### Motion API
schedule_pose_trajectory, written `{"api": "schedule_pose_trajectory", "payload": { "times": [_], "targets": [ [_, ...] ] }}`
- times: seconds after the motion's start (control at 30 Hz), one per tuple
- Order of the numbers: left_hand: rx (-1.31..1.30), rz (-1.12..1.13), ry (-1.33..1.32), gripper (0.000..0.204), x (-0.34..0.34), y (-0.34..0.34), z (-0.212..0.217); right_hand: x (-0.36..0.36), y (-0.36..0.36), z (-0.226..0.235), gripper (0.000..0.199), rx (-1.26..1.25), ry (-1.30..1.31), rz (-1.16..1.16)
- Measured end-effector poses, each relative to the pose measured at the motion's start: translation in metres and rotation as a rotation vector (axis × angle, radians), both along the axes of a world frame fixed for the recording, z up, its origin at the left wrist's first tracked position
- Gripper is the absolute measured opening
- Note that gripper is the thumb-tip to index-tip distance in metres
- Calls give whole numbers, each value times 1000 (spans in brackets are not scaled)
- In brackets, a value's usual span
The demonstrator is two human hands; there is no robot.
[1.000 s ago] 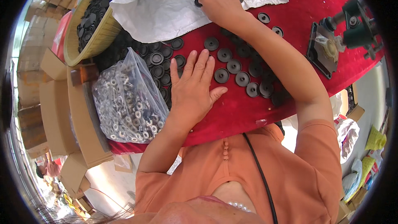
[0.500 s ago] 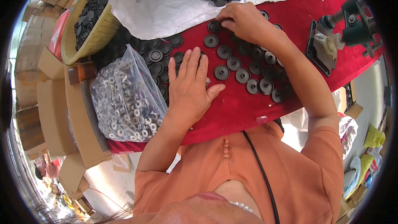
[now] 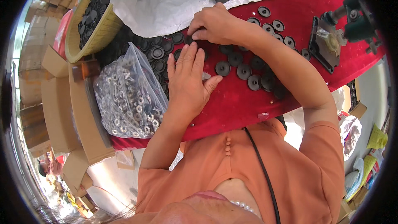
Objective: The person operates a manual press to assemble small components, moves the press aside, takes plastic discs out of a bag, and arranges them across the table by hand.
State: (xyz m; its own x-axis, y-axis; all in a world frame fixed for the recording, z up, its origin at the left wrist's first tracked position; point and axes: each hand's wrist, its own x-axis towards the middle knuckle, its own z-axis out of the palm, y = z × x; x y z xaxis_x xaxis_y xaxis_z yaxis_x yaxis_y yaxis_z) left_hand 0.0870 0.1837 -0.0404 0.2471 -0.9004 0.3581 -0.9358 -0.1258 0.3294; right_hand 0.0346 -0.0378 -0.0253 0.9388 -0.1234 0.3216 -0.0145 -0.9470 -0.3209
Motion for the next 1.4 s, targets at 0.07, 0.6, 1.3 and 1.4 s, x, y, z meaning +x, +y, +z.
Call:
{"api": "schedule_pose_trajectory", "payload": {
  "times": [0.07, 0.6, 1.3, 1.4],
  "targets": [
    [-2, -6, -10, 76, 3, 1, -2, -4, -15, 6, 17, 303, -62, -13],
    [74, 130, -121, 77, 6, -1, 6, -29, -77, -12, 24, 227, -47, -336],
    [95, 106, -136, 80, -1, 1, 7, -12, -33, -14, 16, -247, -146, -254],
    [98, 120, -153, 80, -2, 1, 9, -5, -40, -14, 18, -262, -166, -275]
  ]
}}
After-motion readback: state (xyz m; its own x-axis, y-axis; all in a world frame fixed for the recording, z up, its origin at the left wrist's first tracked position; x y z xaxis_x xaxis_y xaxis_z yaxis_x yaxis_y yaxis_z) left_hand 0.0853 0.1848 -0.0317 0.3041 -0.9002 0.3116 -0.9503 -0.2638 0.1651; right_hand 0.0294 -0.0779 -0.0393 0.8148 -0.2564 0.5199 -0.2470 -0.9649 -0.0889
